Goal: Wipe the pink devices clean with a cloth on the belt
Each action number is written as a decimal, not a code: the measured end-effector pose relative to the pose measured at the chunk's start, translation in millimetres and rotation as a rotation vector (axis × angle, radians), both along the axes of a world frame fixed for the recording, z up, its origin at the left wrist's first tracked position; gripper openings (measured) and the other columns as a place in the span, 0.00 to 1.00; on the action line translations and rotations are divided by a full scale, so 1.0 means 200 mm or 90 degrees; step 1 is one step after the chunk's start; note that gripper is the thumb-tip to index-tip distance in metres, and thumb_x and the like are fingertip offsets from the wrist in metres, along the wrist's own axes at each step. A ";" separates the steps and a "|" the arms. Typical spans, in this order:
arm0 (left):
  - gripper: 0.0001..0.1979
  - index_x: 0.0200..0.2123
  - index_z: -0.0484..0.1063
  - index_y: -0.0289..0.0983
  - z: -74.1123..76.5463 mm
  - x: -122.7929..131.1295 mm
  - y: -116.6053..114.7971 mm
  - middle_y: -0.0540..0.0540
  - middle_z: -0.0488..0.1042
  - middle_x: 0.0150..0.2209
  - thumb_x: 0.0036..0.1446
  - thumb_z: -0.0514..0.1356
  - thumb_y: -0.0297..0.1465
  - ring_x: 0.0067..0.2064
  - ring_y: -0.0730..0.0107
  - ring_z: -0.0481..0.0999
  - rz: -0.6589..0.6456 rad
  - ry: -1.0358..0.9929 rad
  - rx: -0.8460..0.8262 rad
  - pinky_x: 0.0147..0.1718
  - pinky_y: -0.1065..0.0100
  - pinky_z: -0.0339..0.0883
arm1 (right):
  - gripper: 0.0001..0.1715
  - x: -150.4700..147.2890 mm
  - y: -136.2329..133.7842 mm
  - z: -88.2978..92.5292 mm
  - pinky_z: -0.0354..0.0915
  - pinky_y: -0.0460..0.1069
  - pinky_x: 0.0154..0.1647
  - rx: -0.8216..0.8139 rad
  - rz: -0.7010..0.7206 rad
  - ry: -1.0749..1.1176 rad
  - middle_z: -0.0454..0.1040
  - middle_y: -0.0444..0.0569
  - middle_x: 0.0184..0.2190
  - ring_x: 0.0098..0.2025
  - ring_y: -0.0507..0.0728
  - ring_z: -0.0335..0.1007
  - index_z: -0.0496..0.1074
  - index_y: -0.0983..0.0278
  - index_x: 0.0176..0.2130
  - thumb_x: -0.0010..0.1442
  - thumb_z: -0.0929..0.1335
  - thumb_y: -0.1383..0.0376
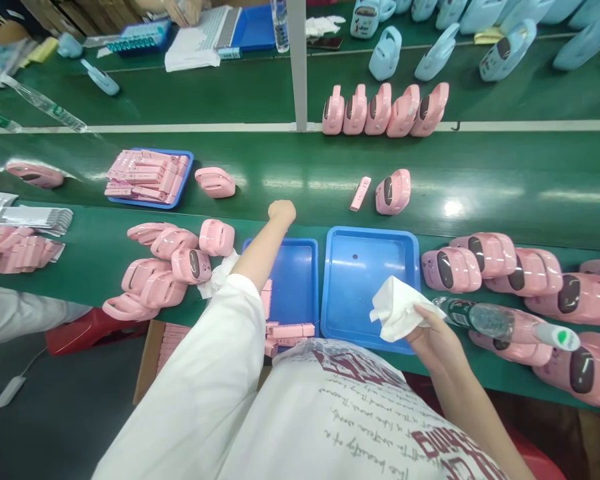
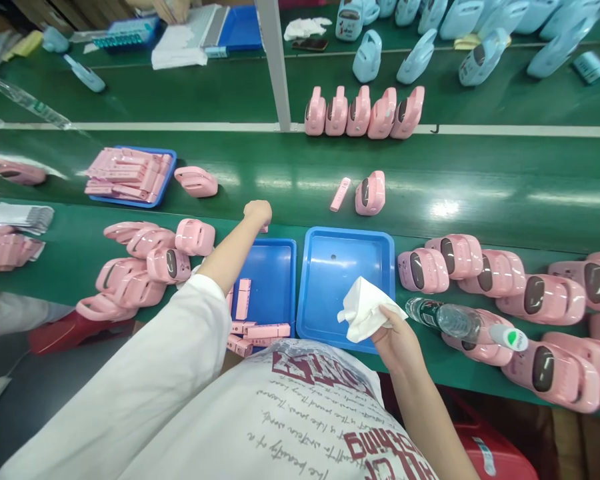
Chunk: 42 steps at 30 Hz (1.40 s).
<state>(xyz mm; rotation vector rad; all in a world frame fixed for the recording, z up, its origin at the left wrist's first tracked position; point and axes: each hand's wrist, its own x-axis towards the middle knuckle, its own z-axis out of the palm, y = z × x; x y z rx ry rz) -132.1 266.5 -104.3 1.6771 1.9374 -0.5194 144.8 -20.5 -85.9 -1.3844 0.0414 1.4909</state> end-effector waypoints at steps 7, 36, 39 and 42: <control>0.16 0.35 0.79 0.34 0.20 -0.18 -0.20 0.37 0.80 0.36 0.38 0.70 0.29 0.45 0.51 0.78 0.018 -0.065 0.067 0.45 0.60 0.69 | 0.14 0.02 0.02 -0.02 0.76 0.46 0.32 0.034 -0.057 0.024 0.79 0.48 0.35 0.35 0.55 0.77 0.74 0.65 0.37 0.46 0.71 0.71; 0.26 0.34 0.63 0.37 0.63 0.30 -1.32 0.51 0.72 0.22 0.47 0.64 0.52 0.19 0.74 0.70 0.396 -1.164 -0.214 0.14 0.75 0.61 | 0.20 -0.28 0.00 0.48 0.70 0.57 0.54 0.440 0.075 -0.278 0.78 0.50 0.42 0.54 0.63 0.70 0.76 0.61 0.44 0.57 0.69 0.52; 0.27 0.35 0.68 0.35 0.61 0.33 -1.34 0.50 0.73 0.25 0.45 0.66 0.52 0.22 0.74 0.72 0.446 -1.130 -0.171 0.19 0.74 0.65 | 0.25 -0.30 0.00 0.48 0.62 0.61 0.61 0.600 0.248 -0.541 0.70 0.52 0.57 0.62 0.63 0.61 0.68 0.60 0.58 0.64 0.63 0.55; 0.26 0.35 0.72 0.33 0.60 0.37 -1.35 0.49 0.74 0.24 0.50 0.62 0.52 0.24 0.73 0.73 0.481 -1.121 -0.126 0.23 0.72 0.67 | 0.29 -0.32 0.01 0.47 0.51 0.64 0.67 0.783 0.357 -0.814 0.56 0.51 0.65 0.69 0.63 0.42 0.57 0.59 0.65 0.66 0.60 0.60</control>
